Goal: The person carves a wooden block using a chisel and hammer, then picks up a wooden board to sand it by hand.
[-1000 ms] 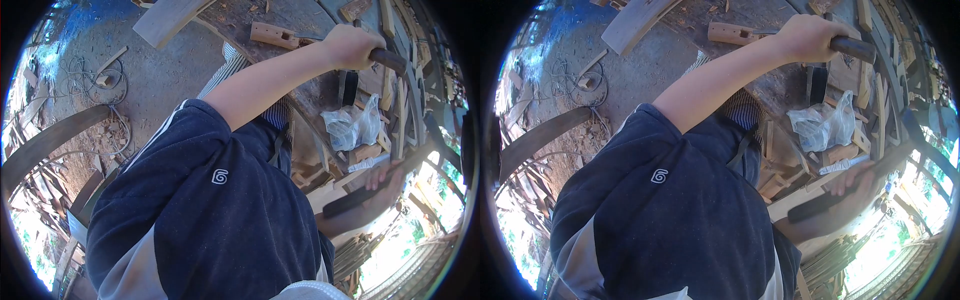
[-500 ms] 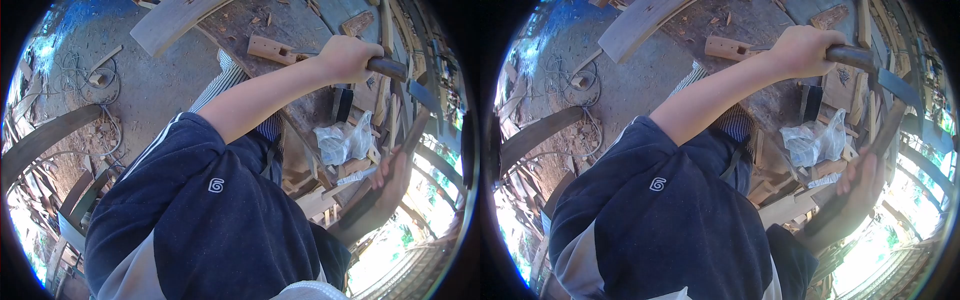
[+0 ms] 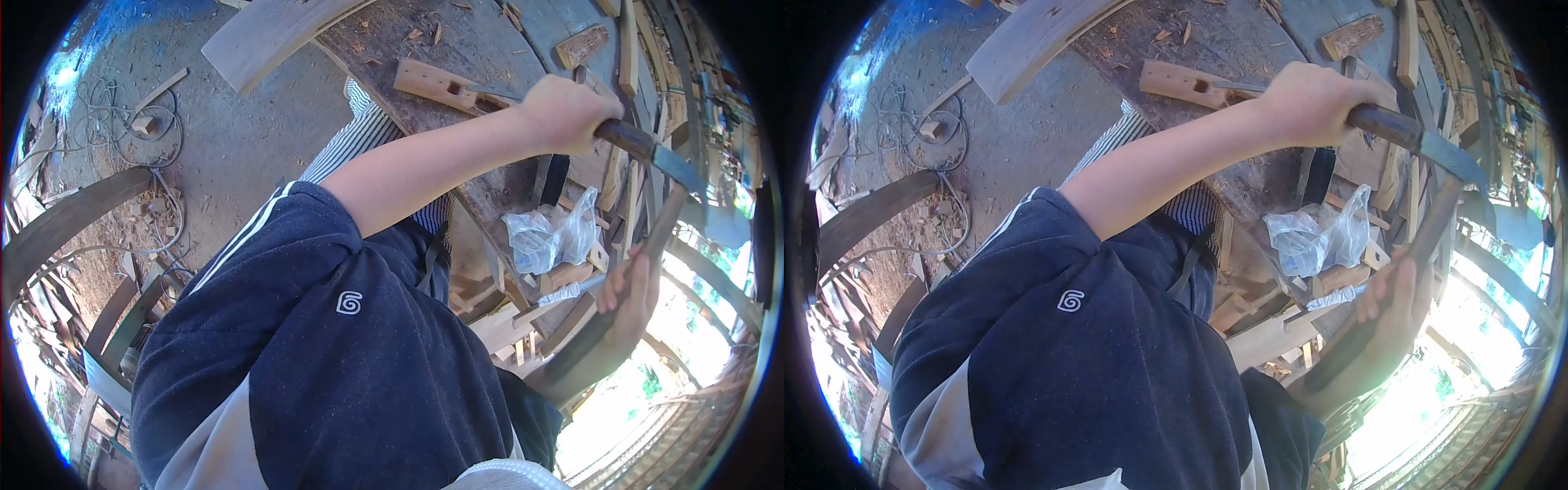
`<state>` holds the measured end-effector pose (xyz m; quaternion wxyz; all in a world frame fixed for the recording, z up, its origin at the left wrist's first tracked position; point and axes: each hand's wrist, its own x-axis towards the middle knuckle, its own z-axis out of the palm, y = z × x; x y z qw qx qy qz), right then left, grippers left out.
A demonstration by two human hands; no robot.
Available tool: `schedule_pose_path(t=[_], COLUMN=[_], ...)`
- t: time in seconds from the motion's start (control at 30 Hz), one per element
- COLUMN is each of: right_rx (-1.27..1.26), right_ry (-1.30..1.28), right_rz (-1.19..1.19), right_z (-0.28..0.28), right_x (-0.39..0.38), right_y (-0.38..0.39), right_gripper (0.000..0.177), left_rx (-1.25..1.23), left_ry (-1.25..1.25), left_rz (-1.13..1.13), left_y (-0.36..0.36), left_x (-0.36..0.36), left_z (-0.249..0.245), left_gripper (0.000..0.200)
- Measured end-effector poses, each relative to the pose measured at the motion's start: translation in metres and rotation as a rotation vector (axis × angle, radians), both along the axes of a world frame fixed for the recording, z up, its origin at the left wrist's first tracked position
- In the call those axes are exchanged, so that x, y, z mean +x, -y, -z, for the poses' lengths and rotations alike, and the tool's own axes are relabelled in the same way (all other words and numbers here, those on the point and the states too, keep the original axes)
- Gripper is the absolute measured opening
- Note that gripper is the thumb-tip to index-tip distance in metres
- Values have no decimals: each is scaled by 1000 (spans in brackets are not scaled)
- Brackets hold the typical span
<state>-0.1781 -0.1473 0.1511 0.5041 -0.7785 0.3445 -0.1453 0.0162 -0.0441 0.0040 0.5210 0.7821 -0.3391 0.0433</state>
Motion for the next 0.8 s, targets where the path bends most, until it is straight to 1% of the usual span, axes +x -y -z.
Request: schedule_pose_path(t=[0.03, 0.07, 0.13, 0.17, 0.27, 0.3, 0.33, 0.4, 0.47, 0.5, 0.53, 0.6, 0.63, 0.67, 0.73, 0.77, 0.8], right_rx=[-19, -16, 116, 134, -72, -109, -107, -45, 160, 255, 260, 342, 440, 392, 319, 317, 231], right_ry=[-178, -175, -106, -26, 250, 356, 356, 459, 137, -94, -92, -162, -128, -81, 118, 118, 235], right_rz=[-84, -81, -23, 102, 138, 160, 159, 362, 103, -91, -91, -34, -3, -16, 23, 25, 104], right_z=[1, -3, -20, -30, -49, -47, -38, -11, 23, 19, 16, 8, -2, -13, -30, -32, -34], right_x=[3, 1, -12, -16, -23, -23, -14, 5, -3, 0, -1, -4, -9, -16, -31, -30, -30], right_y=[-8, 1, 39, 50, 68, 72, 64, 40, 34, 20, 21, 32, 47, 60, 87, 87, 87], right_gripper=[28, 28, 29, 26, 23, 23, 23, 24, 25, 25, 25, 26, 28, 29, 30, 30, 29], left_rx=[26, 28, -32, -33, 20, -7, -34, -28, -22, 17, 57, 58, 54, 53, 63, 61, 65], left_ry=[5, 8, 34, 34, 11, 15, 18, 20, 26, 12, -2, 21, 38, 36, 25, 26, 24], left_rz=[13, 15, -5, -2, 10, 11, 11, 7, -2, 18, 43, 37, 32, 31, 49, 51, 53], left_y=[0, -1, 0, 0, 1, 2, 2, 2, 0, -6, -8, -7, -7, -7, -6, -6, -5], left_x=[0, 1, 1, 1, 2, 2, 1, 1, 2, 3, 3, 3, 2, 2, 2, 2, 2], left_z=[1, 2, 4, 3, 3, 4, 5, 5, 4, 4, 5, 6, 7, 7, 6, 7, 7], left_gripper=[27, 27, 28, 28, 28, 28, 28, 28, 28, 27, 26, 25, 25, 25, 24, 24, 25])
